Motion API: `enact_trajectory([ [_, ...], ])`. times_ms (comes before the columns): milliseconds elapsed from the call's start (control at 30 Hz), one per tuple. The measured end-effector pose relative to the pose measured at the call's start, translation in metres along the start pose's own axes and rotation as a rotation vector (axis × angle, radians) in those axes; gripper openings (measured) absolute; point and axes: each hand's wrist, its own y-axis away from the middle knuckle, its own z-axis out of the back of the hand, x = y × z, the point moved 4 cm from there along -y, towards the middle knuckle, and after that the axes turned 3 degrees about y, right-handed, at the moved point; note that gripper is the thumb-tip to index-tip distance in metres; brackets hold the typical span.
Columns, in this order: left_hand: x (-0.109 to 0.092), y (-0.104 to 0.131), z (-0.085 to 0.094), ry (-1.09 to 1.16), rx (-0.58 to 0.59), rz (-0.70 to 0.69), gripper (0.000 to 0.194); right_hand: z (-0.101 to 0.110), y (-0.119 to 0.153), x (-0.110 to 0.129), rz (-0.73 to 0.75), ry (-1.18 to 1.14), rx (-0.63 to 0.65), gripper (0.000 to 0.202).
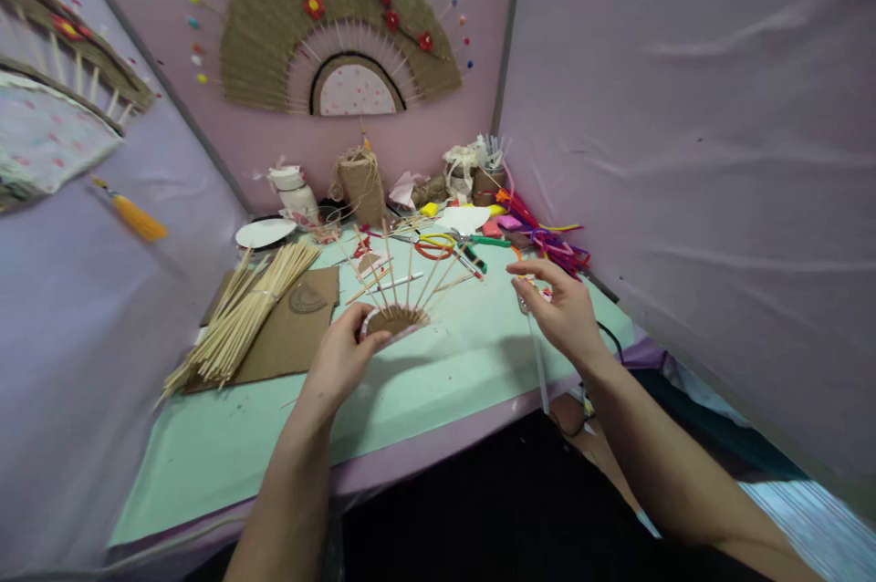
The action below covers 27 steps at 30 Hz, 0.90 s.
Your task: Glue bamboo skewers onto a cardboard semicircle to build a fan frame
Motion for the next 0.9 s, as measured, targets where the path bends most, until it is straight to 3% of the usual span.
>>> enact_trajectory([
  [100,-0.016,-0.02,0.001,0.337,-0.071,-0.071,0.032,-0.018,0.009,0.01,-0.062,-0.138,0.029,0.013],
  [233,-0.029,-0.048,-0.006,0.532,-0.062,-0.18,0.033,-0.079,0.004,0.019,-0.268,-0.568,0.331,0.034],
  [333,-0.024,-0.065,-0.009,0.493,-0.123,-0.197,0.032,-0.118,-0.008,0.024,-0.433,-0.848,0.333,0.034],
  [467,-0.016,-0.075,-0.007,0.44,-0.188,-0.205,0.034,-0.151,-0.021,0.021,-0.51,-0.904,0.268,0.026],
  [533,-0.016,-0.069,-0.004,0.381,-0.313,-0.235,0.039,-0.16,-0.025,0.015,-0.544,-0.916,0.221,0.024],
  [600,-0.022,-0.054,-0.001,0.27,-0.545,-0.334,0.042,-0.162,-0.029,0.008,-0.578,-0.933,0.165,0.025],
  [667,-0.029,-0.035,-0.005,0.189,-0.733,-0.453,0.034,-0.16,-0.034,0.004,-0.601,-0.955,0.11,0.027],
  [700,-0.031,-0.028,-0.011,0.218,-0.754,-0.472,0.027,-0.157,-0.037,0.003,-0.606,-0.968,0.09,0.027],
  [767,-0.027,-0.024,-0.027,0.449,-0.669,-0.366,0.02,-0.15,-0.042,0.006,-0.608,-0.994,0.063,0.027],
  [900,-0.02,-0.036,-0.064,0.982,-0.432,-0.027,0.027,-0.138,-0.043,0.019,-0.598,-1.049,0.037,0.027],
])
